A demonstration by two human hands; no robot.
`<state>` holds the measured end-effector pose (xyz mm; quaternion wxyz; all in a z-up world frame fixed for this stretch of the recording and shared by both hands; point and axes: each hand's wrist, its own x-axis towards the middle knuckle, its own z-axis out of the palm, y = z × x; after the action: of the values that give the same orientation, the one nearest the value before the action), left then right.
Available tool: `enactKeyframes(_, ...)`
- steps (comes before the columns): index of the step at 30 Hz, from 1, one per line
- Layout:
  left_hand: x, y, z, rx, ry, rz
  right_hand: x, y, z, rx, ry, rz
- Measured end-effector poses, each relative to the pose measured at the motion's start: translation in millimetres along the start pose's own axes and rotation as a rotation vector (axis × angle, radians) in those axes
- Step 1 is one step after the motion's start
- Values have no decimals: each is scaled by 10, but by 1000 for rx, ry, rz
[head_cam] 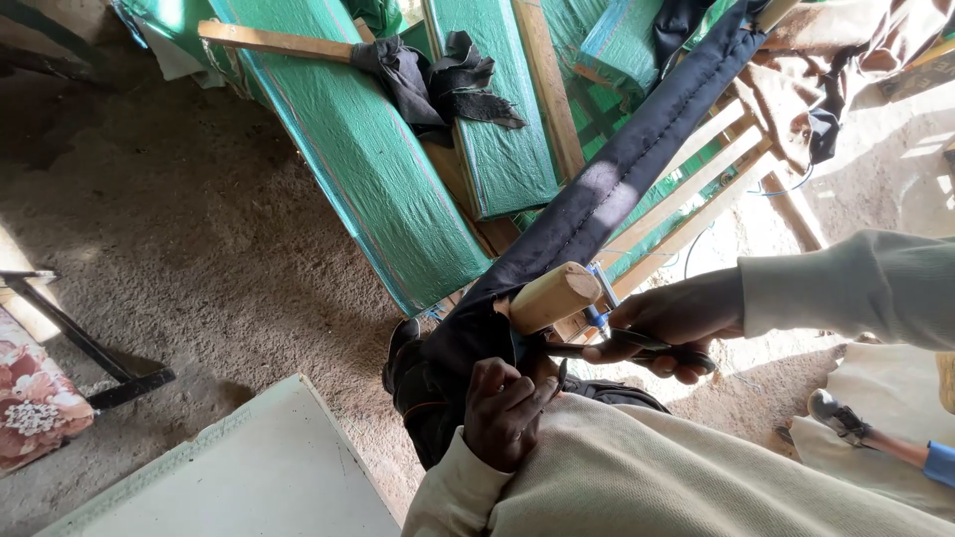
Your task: Securing black fabric to a wooden furniture frame using a pneumatic stapler.
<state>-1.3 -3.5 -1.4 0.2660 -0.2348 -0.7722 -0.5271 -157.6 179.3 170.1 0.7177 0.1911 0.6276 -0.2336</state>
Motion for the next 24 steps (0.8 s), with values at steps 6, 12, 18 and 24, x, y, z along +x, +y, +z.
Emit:
enactKeyframes(6, -30, -145, 118, 11, 294, -379, -320, -188, 81, -265, 76, 86)
enactKeyframes(12, 186, -599, 39, 301, 269, -373, -393, 157, -103, -255, 98, -77)
enactKeyframes(18, 79, -987, 114, 162, 245, -541, -90, 724, -140, 183, -54, -220)
enactKeyframes(24, -1, -977, 149, 208, 360, -577, 239, 1212, -52, 172, -120, -350)
